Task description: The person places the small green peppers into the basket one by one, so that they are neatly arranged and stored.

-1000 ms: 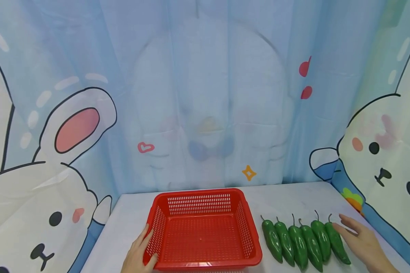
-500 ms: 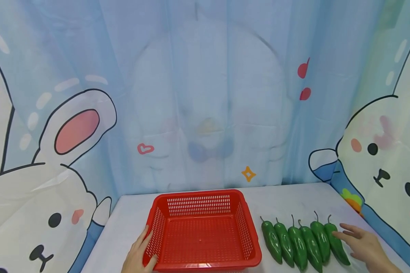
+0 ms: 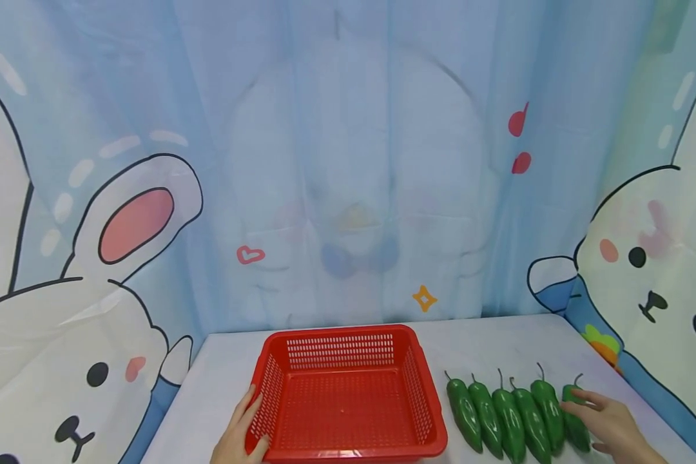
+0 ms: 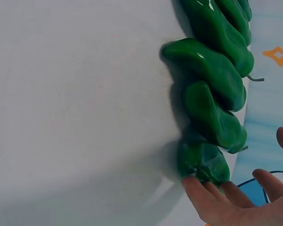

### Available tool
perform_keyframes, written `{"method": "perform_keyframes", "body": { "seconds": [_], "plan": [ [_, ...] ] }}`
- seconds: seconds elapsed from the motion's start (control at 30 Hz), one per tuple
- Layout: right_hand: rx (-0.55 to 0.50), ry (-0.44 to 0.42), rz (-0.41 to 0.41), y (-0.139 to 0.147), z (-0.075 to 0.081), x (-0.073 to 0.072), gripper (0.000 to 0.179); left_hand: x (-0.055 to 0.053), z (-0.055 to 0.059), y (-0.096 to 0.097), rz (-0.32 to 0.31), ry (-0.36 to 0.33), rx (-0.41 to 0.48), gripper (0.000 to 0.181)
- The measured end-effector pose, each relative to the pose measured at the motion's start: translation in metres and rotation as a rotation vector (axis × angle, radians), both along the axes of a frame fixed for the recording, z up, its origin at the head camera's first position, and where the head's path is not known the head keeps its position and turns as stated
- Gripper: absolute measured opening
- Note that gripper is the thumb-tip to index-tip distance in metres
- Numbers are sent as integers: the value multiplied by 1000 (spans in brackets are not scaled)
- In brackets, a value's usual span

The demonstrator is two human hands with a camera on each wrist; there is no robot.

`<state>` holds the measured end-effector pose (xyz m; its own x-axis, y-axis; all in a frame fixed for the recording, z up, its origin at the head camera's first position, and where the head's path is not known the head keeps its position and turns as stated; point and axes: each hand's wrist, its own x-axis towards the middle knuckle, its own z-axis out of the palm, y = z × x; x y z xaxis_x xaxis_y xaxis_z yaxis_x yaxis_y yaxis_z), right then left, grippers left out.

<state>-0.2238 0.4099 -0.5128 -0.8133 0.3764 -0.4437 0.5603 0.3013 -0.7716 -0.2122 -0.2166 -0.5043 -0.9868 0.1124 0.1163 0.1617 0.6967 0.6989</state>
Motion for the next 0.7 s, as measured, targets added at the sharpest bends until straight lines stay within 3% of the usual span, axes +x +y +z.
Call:
{"method": "perform_keyframes", "body": {
  "seconds": [0.23,0.5,0.7],
  "plan": [
    [29,9,-47,2,-7,-7,83,-1,-2,0,-5,27,49,70],
    [166,16,-82,-10,4,0,70,-4,-4,-2,-27,84,88,70],
    [165,45,-122,-11,7,5,69,-5,-4,-1,-36,70,123,71]
  ]
}}
